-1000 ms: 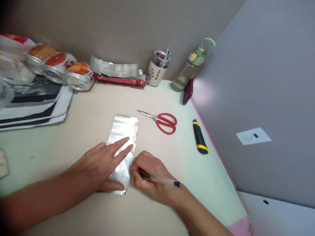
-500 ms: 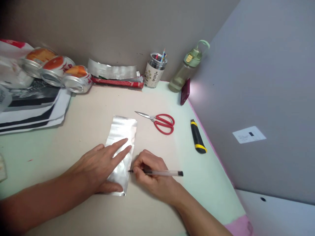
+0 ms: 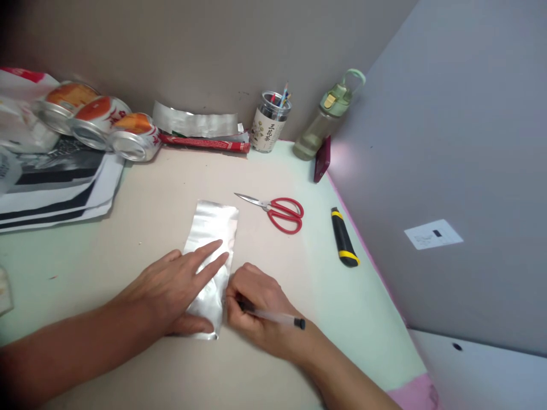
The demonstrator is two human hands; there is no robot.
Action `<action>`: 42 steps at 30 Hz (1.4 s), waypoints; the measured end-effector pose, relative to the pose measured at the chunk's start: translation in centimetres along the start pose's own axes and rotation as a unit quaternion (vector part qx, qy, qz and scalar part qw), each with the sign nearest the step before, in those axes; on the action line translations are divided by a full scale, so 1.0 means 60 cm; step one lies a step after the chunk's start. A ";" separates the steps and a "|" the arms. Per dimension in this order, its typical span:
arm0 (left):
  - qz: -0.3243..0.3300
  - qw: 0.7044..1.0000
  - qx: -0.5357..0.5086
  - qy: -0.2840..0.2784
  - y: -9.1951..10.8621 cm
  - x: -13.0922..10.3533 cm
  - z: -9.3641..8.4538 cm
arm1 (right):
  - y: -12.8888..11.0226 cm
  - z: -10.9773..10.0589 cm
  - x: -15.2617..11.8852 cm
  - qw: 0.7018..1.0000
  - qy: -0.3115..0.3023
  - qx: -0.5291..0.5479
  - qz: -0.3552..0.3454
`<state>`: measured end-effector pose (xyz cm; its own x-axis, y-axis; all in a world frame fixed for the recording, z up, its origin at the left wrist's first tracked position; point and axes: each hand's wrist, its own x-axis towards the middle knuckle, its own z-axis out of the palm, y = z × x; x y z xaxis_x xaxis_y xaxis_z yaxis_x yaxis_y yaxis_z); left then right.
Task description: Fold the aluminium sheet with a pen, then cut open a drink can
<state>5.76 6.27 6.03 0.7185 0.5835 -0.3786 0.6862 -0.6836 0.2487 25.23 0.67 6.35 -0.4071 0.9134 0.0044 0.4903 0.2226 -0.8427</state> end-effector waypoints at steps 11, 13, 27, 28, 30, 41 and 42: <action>-0.001 0.999 -0.029 0.021 -0.003 0.003 0.005 | 0.024 -0.013 0.003 0.964 0.135 0.205 0.101; 0.005 0.999 -0.040 0.027 -0.004 0.001 0.004 | 0.027 -0.015 0.002 0.963 0.160 0.191 0.105; 0.101 0.987 -0.084 0.094 -0.037 -0.021 0.000 | 0.014 -0.021 -0.008 0.904 0.009 -0.343 -0.256; 0.100 0.987 -0.083 0.095 -0.037 -0.023 -0.005 | 0.013 -0.022 -0.009 0.894 -0.006 -0.365 -0.259; 0.092 0.989 -0.074 0.094 -0.038 -0.029 -0.014 | 0.008 -0.022 -0.011 0.880 -0.030 -0.392 -0.268; 0.097 0.972 -0.004 0.215 -0.078 -0.069 -0.001 | -0.049 0.002 -0.036 0.867 -0.160 -0.401 -0.248; 0.097 0.967 -0.006 0.237 -0.078 -0.070 0.000 | -0.055 0.005 -0.037 0.868 -0.166 -0.397 -0.248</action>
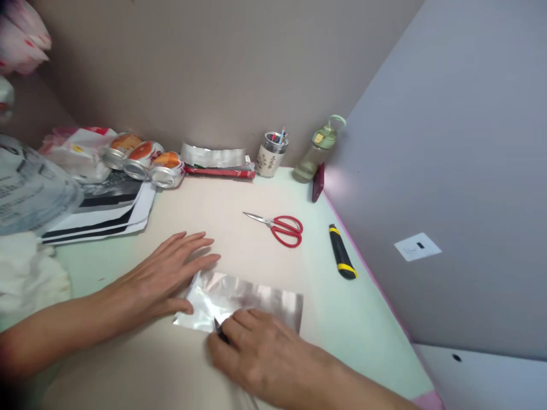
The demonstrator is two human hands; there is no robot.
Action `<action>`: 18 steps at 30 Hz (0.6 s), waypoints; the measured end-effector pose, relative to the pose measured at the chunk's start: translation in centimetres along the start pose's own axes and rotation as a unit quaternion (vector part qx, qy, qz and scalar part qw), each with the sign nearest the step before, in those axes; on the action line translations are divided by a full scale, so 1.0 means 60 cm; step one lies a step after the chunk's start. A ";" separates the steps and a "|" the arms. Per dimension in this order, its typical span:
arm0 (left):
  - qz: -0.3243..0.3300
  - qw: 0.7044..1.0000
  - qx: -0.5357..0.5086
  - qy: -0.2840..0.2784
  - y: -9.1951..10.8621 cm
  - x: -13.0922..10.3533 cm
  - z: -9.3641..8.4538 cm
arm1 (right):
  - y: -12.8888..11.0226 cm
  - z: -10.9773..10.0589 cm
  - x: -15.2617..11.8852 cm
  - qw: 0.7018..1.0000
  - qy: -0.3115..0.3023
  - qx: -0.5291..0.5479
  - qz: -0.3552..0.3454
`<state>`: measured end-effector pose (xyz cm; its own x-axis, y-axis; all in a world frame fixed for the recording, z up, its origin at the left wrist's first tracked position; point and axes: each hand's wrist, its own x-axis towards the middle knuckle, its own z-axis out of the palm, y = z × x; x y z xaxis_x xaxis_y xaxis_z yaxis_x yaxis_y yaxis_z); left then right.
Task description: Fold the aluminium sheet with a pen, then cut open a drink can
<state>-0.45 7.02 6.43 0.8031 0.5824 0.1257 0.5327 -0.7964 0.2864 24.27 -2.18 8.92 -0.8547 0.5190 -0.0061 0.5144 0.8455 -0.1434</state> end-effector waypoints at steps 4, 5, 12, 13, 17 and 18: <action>-0.033 0.999 -0.023 0.023 0.008 0.001 0.000 | -0.013 0.000 0.014 0.999 0.002 0.034 0.001; -0.040 0.999 -0.029 0.013 0.011 0.001 0.000 | -0.014 0.002 0.016 0.999 0.010 0.044 0.009; -0.037 0.994 -0.094 -0.040 0.024 -0.016 0.016 | -0.014 0.018 0.016 0.983 0.108 0.135 0.066; -0.040 0.994 -0.093 -0.034 0.026 -0.018 0.018 | -0.015 0.021 0.014 0.977 0.123 0.157 0.075; -0.050 0.995 -0.082 -0.025 0.032 -0.017 0.019 | -0.023 0.040 0.012 0.932 0.194 0.272 0.142; -0.050 0.995 -0.081 -0.025 0.032 -0.014 0.018 | -0.028 0.045 0.013 0.914 0.212 0.304 0.165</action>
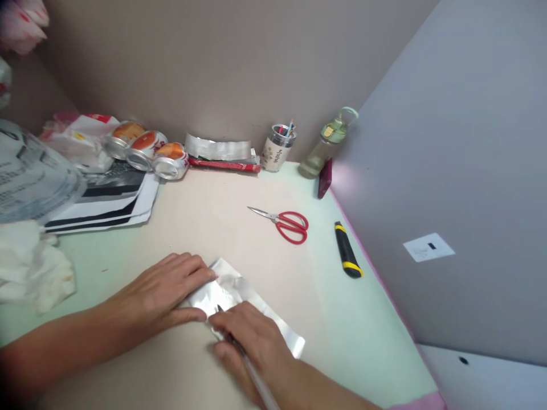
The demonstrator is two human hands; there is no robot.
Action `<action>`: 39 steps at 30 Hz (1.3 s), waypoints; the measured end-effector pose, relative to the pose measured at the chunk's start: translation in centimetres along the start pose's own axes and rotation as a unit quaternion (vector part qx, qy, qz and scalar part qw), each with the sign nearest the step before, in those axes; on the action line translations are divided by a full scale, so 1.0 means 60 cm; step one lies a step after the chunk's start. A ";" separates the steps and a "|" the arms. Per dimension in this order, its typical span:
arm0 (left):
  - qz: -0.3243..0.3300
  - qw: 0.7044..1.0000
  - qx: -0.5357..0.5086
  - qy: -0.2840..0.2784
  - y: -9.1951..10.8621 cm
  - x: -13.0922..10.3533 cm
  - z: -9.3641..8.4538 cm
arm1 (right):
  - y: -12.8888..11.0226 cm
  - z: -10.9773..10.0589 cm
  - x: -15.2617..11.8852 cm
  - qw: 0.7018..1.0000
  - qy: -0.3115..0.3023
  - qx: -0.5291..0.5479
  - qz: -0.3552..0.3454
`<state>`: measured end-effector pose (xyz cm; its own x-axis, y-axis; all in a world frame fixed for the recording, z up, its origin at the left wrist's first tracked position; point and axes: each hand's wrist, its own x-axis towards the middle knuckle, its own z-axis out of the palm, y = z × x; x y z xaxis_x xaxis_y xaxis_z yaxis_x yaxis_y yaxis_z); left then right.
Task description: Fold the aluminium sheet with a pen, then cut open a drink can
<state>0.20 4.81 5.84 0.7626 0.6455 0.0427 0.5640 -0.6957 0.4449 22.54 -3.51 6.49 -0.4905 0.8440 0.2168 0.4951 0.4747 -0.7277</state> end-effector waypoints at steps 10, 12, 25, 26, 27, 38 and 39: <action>-0.015 0.998 0.044 0.044 0.012 0.013 0.027 | -0.048 -0.010 -0.011 0.962 0.089 0.200 0.165; -0.019 0.998 0.041 0.050 0.011 0.012 0.035 | -0.050 -0.035 -0.003 0.969 0.085 0.184 0.140; -0.017 0.998 -0.063 0.003 -0.008 0.007 0.036 | 0.028 -0.004 0.068 0.974 0.047 0.147 0.168; -0.017 0.998 -0.066 0.003 -0.010 0.006 0.037 | 0.033 0.001 0.066 0.977 0.053 0.129 0.158; -0.017 0.998 -0.068 0.003 -0.011 0.005 0.038 | 0.037 0.006 0.063 0.982 0.057 0.110 0.145; 0.002 0.997 -0.068 0.022 -0.014 0.003 0.043 | 0.046 0.014 0.057 0.988 0.071 0.054 0.126; 0.002 0.997 -0.068 0.023 -0.015 0.003 0.043 | 0.046 0.015 0.057 0.987 0.069 0.057 0.132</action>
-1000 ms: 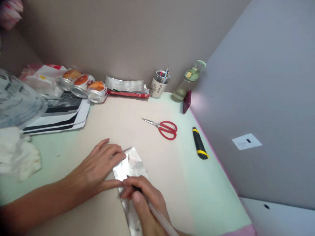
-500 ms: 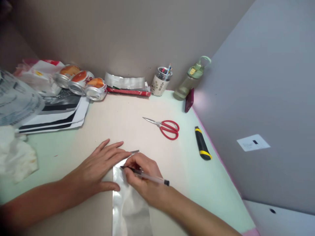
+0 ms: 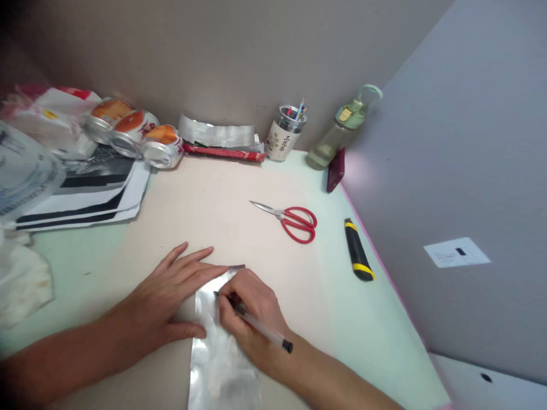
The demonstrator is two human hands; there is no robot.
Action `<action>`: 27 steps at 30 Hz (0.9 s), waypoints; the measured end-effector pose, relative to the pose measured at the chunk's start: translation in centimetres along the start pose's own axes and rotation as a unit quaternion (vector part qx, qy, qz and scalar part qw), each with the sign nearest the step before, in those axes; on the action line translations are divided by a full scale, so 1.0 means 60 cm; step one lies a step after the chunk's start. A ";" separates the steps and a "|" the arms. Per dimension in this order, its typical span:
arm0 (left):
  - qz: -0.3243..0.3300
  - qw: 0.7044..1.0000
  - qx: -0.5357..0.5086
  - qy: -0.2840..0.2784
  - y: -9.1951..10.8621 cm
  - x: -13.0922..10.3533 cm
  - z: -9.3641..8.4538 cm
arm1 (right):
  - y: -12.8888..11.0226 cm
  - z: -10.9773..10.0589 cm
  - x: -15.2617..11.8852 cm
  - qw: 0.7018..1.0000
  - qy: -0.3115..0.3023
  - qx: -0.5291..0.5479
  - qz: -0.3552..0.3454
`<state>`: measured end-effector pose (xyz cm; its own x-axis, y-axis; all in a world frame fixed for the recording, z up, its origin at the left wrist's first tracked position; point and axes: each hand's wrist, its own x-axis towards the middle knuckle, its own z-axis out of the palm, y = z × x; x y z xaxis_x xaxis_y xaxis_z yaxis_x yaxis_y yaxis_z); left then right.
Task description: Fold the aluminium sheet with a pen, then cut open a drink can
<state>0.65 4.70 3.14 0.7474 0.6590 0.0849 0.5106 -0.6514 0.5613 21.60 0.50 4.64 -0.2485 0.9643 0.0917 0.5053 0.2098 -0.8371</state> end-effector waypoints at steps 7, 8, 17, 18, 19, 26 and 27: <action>0.007 1.000 -0.007 0.014 -0.003 0.001 0.002 | -0.003 0.000 0.001 0.999 -0.006 0.013 0.029; 0.006 1.000 -0.008 0.014 -0.003 0.002 0.002 | -0.003 0.000 0.002 0.999 -0.007 0.016 0.033; 0.005 1.000 -0.003 0.017 -0.002 -0.002 0.003 | 0.002 -0.001 0.002 0.998 -0.029 0.035 0.035; 0.005 1.000 -0.003 0.018 -0.003 -0.001 0.003 | 0.002 -0.002 0.002 0.998 -0.034 0.037 0.034; 0.006 1.000 -0.002 0.020 -0.003 -0.001 0.004 | 0.002 -0.003 0.002 0.998 -0.039 0.040 0.033; 0.003 1.000 -0.004 0.015 -0.005 0.000 0.005 | -0.003 -0.008 0.008 0.995 -0.079 0.058 0.007; 0.001 1.000 -0.006 0.015 -0.005 0.000 0.005 | -0.004 -0.009 0.009 0.995 -0.083 0.060 0.004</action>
<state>0.61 4.76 2.71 0.7355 0.6685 0.1101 0.5042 -0.6486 0.5702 21.82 1.05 5.18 -0.3824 0.9240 0.0024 0.4083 0.1713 -0.8966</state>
